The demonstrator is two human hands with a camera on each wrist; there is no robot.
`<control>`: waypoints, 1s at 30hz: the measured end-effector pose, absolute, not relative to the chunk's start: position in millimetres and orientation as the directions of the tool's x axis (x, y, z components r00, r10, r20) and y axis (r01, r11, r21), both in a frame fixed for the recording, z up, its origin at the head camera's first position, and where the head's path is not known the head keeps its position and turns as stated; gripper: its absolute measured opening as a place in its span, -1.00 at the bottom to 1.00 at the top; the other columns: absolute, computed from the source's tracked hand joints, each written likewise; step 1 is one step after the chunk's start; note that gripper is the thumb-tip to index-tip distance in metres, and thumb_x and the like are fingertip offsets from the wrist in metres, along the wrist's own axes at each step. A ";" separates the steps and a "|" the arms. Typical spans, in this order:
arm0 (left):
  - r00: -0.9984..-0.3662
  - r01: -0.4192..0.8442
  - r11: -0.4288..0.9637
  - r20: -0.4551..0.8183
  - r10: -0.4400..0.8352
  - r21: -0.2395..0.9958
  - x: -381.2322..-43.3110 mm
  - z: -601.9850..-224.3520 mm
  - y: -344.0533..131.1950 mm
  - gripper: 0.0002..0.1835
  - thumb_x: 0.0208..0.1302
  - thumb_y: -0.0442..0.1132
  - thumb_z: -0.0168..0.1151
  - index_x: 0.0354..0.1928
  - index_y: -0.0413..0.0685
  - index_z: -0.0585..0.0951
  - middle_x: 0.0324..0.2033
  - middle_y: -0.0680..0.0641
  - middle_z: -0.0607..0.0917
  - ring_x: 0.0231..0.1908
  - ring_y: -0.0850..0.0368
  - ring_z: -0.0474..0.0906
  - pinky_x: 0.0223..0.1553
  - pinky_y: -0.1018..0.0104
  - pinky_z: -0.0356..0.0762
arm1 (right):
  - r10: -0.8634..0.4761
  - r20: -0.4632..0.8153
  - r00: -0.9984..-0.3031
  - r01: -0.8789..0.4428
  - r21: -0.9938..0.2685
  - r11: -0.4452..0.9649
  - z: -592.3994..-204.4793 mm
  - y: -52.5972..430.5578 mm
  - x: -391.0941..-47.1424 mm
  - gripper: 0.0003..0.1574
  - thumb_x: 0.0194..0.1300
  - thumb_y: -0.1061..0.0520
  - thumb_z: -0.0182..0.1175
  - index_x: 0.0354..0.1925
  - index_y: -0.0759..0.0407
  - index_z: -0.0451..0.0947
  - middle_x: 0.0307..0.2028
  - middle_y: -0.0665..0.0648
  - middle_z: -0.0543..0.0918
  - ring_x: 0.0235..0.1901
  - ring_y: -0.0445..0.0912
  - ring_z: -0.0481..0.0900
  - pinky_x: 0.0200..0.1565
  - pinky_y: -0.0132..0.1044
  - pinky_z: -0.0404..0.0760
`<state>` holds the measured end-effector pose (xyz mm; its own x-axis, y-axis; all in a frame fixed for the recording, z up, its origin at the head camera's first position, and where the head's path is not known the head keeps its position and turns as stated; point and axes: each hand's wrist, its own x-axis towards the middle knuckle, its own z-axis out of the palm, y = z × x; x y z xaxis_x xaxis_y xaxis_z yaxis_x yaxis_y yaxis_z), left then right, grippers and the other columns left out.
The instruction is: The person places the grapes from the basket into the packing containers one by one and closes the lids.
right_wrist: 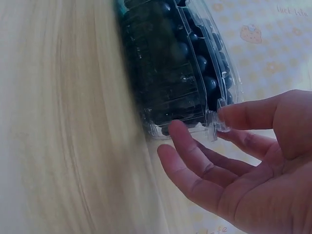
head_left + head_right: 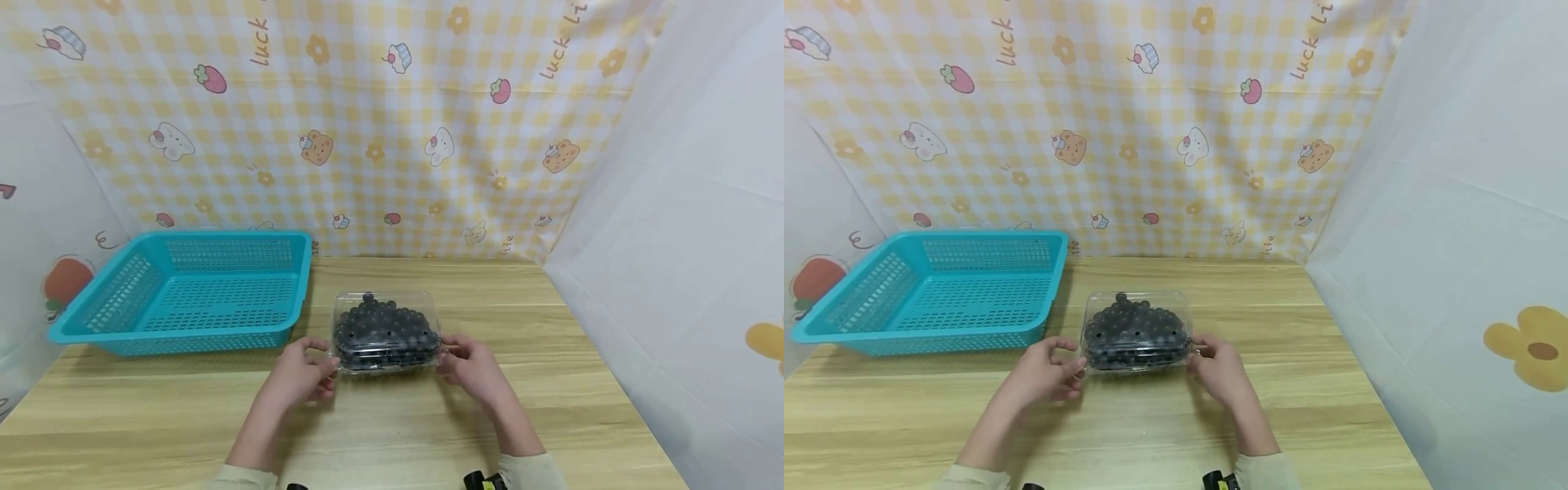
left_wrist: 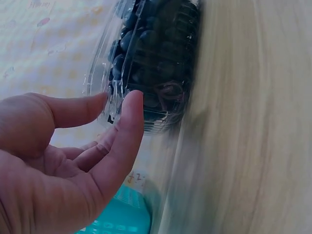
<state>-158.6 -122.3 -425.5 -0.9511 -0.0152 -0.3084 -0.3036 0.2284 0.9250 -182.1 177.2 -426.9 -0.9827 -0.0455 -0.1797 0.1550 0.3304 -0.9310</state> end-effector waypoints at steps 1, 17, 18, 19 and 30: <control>-0.949 -0.311 0.218 -0.316 -0.009 0.925 -159.0 -426.1 -123.0 -0.52 0.49 -0.38 0.28 0.34 -0.32 0.41 -0.26 -0.32 0.76 -0.40 0.02 0.69 -0.31 0.11 0.83 | -0.045 -0.188 -0.981 0.163 -0.932 0.324 -426.4 177.2 -182.0 -0.48 0.47 0.36 0.17 0.35 0.40 0.53 0.05 0.43 0.75 -0.15 0.13 0.83 -0.06 0.02 0.85; -0.919 -0.385 0.092 -0.390 0.051 0.918 -167.4 -433.0 -130.8 -0.67 0.34 -0.38 0.41 0.04 -0.44 0.61 -0.33 -0.17 0.71 -0.43 0.10 0.59 -0.28 0.18 0.83 | -0.150 -0.315 -0.937 0.290 -0.942 0.172 -426.4 191.2 -190.6 -0.48 0.47 0.35 0.13 0.33 0.43 0.34 -0.18 0.42 0.79 -0.34 0.01 0.82 -0.17 -0.08 0.87; -0.917 -0.388 0.090 -0.394 0.058 0.917 -167.5 -433.4 -131.8 -0.71 0.35 -0.37 0.40 0.01 -0.44 0.63 -0.32 -0.18 0.72 -0.41 0.10 0.60 -0.26 0.18 0.84 | -0.164 -0.328 -0.930 0.302 -0.939 0.163 -426.6 192.4 -190.7 -0.51 0.48 0.34 0.13 0.30 0.46 0.36 -0.17 0.41 0.79 -0.32 0.01 0.83 -0.15 -0.08 0.87; -0.915 -0.393 0.086 -0.399 0.064 0.915 -167.7 -433.4 -132.5 -0.73 0.36 -0.36 0.39 -0.01 -0.43 0.64 -0.32 -0.19 0.73 -0.40 0.09 0.62 -0.25 0.18 0.84 | -0.181 -0.340 -0.923 0.314 -0.936 0.157 -426.3 193.5 -190.5 -0.54 0.50 0.32 0.13 0.27 0.50 0.37 -0.15 0.41 0.78 -0.31 0.01 0.83 -0.14 -0.09 0.87; -0.914 -0.400 0.050 -0.402 0.050 0.915 -176.0 -430.8 -133.8 -0.81 0.35 -0.44 0.33 -0.06 -0.42 0.66 -0.35 -0.20 0.78 -0.42 0.12 0.68 -0.30 0.28 0.80 | -0.250 -0.389 -0.886 0.361 -0.920 0.152 -426.4 193.5 -193.8 -0.64 0.56 0.27 0.09 0.14 0.56 0.49 -0.12 0.36 0.75 -0.25 -0.03 0.78 -0.08 -0.17 0.85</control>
<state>-176.0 -133.8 -430.8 -0.9141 0.0501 -0.4024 -0.4001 0.0503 0.9151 -193.8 193.5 -426.4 -0.8865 -0.2505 -0.3891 0.3610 0.1516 -0.9202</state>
